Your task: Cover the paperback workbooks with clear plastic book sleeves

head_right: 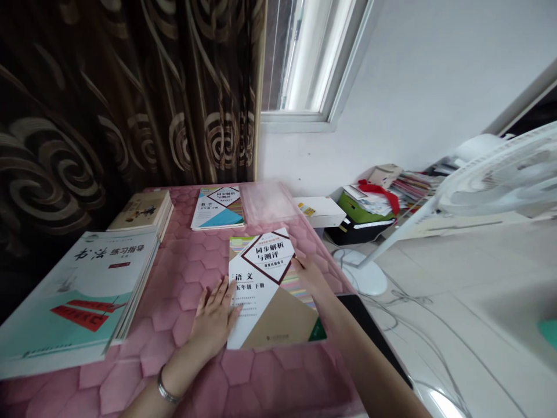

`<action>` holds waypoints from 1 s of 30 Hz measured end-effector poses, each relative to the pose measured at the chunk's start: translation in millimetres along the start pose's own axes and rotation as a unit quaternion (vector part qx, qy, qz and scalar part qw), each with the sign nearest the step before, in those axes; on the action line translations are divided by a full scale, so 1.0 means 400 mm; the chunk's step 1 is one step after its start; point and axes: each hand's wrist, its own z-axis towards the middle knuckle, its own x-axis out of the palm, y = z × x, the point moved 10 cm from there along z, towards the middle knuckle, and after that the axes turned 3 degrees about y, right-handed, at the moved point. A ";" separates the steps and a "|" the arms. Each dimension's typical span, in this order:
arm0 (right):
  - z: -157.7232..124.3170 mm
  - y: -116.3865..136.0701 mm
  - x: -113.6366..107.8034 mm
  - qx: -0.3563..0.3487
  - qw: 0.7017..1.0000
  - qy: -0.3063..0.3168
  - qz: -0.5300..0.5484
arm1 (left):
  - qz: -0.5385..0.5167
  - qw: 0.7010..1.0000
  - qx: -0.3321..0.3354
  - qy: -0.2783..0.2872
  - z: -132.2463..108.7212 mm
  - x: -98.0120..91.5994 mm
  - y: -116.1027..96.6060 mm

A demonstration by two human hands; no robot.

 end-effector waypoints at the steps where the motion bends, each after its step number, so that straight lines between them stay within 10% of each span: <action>1: 0.020 0.006 0.003 0.008 1.000 0.002 -0.007 | 0.003 1.000 -0.008 -0.005 0.009 -0.007 0.003; 11: 0.083 -0.005 0.086 0.034 0.996 0.024 -0.073 | 0.039 0.999 0.000 -0.035 0.028 -0.016 0.032; 30: 0.063 -0.054 0.051 0.015 0.996 -0.075 0.053 | 0.040 0.999 0.026 -0.022 0.021 -0.013 0.022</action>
